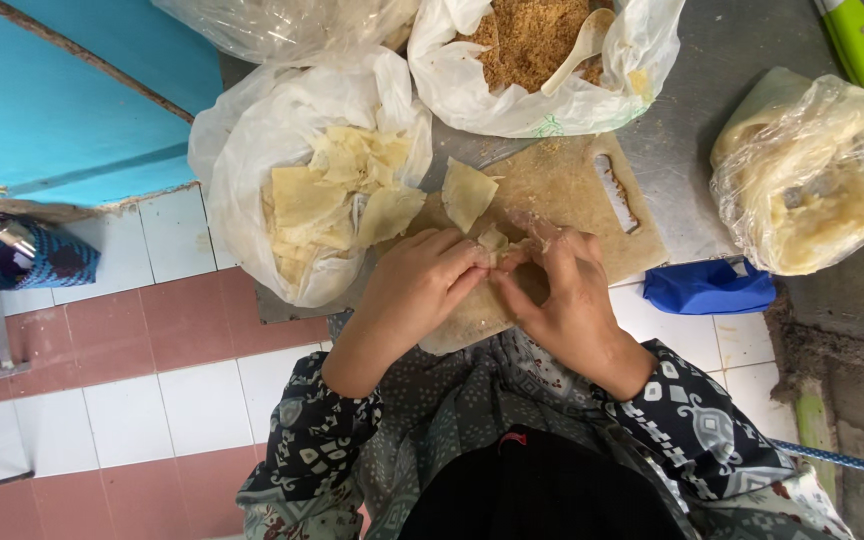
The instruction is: The person sits on the floor with a cutting board on their lap, takes thin dough wrappers from a plastic bag, spoons brown sugar filling onto a wrapper, and folds and pinches the wrapper closed, setting finished parcels aside while pulling new wrappers from the bag.
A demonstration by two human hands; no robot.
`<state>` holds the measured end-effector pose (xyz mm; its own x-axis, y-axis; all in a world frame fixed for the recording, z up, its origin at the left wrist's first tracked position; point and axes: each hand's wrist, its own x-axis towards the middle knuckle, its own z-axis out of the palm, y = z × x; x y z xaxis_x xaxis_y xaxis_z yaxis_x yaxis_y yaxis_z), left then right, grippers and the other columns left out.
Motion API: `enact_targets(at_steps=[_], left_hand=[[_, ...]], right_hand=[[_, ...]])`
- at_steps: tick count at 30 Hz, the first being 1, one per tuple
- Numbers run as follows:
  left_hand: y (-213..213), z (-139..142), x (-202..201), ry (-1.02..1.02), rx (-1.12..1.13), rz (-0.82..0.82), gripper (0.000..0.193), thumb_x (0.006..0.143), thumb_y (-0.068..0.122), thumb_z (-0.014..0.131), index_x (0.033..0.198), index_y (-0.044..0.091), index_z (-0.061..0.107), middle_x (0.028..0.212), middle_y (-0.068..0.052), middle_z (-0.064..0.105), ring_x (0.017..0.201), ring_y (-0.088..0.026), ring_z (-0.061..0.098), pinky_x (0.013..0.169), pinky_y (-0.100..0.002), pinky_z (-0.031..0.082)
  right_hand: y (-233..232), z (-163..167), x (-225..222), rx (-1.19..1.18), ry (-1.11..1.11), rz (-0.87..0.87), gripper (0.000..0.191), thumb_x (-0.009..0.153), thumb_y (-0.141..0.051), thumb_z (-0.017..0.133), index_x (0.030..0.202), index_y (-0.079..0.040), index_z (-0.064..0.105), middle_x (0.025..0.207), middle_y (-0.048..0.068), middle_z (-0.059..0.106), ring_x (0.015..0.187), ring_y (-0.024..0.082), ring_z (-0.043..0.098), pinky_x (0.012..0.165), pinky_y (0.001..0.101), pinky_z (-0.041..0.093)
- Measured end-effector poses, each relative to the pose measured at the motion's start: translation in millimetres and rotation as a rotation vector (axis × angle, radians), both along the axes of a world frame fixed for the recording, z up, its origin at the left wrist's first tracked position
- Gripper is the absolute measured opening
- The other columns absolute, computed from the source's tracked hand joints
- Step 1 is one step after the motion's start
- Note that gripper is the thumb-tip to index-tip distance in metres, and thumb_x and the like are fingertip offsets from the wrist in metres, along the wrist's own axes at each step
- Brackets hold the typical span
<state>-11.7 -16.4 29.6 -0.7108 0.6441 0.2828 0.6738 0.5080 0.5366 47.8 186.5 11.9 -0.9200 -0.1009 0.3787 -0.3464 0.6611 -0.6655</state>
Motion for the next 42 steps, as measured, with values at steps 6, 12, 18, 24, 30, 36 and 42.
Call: enact_targets(at_steps=[6,12,18,24,30,36,42], left_hand=[[-8,3,2,0.034,-0.009,-0.029,0.02,0.088,0.022,0.077,0.097,0.006,0.071,0.099,-0.005,0.063,0.089,-0.025,0.064,0.077,-0.039,0.053],[-2,-7,6,0.053,-0.009,0.057,0.016,0.094,0.021,0.075,0.098,0.008,0.068,0.099,-0.004,0.061,0.09,-0.024,0.064,0.079,-0.04,0.053],[8,-8,11,-0.157,0.012,0.211,0.013,0.094,0.016,0.072,0.094,0.006,0.063,0.089,-0.008,0.061,0.085,-0.029,0.064,0.074,-0.042,0.051],[14,-5,10,-0.12,0.046,0.218,0.011,0.097,0.012,0.07,0.098,0.005,0.062,0.095,-0.008,0.065,0.09,-0.028,0.067,0.078,-0.042,0.053],[-5,-4,14,0.194,-0.036,0.026,0.024,0.093,0.016,0.073,0.113,0.004,0.067,0.111,-0.006,0.063,0.103,-0.024,0.064,0.088,-0.039,0.052],[2,-9,7,0.144,-0.113,0.096,0.018,0.094,0.02,0.075,0.104,0.006,0.07,0.1,-0.005,0.062,0.093,-0.023,0.061,0.083,-0.039,0.051],[3,-12,-1,-0.019,-0.181,0.105,0.017,0.093,0.022,0.074,0.099,0.005,0.073,0.096,-0.006,0.065,0.088,-0.022,0.062,0.081,-0.039,0.052]], right_hand=[[-2,3,-7,-0.035,-0.06,0.031,0.06,0.086,-0.005,0.079,0.139,-0.001,0.053,0.104,0.006,0.068,0.102,0.028,0.062,0.095,0.0396,0.043],[11,14,-10,0.107,0.106,0.196,0.056,0.083,-0.01,0.081,0.131,-0.003,0.054,0.111,0.014,0.066,0.107,0.031,0.062,0.093,0.0411,0.04],[2,14,-17,-0.076,-0.24,0.05,0.056,0.085,-0.003,0.078,0.135,0.0,0.053,0.098,0.007,0.068,0.096,0.025,0.066,0.091,0.0379,0.046],[-1,15,-27,-0.131,-0.207,0.063,0.051,0.09,-0.003,0.073,0.135,0.0,0.051,0.107,0.01,0.066,0.099,0.023,0.067,0.087,0.0352,0.052],[11,21,-20,0.181,0.118,0.224,0.054,0.086,-0.008,0.081,0.133,-0.003,0.054,0.117,0.013,0.066,0.107,0.029,0.062,0.09,0.041,0.044],[6,25,-22,0.176,0.06,0.157,0.057,0.086,-0.006,0.081,0.136,-0.002,0.054,0.113,0.01,0.068,0.103,0.03,0.061,0.09,0.0422,0.043],[3,19,-23,0.033,0.026,0.275,0.056,0.089,-0.001,0.077,0.138,0.0,0.051,0.117,0.017,0.065,0.108,0.034,0.065,0.093,0.0433,0.053]])
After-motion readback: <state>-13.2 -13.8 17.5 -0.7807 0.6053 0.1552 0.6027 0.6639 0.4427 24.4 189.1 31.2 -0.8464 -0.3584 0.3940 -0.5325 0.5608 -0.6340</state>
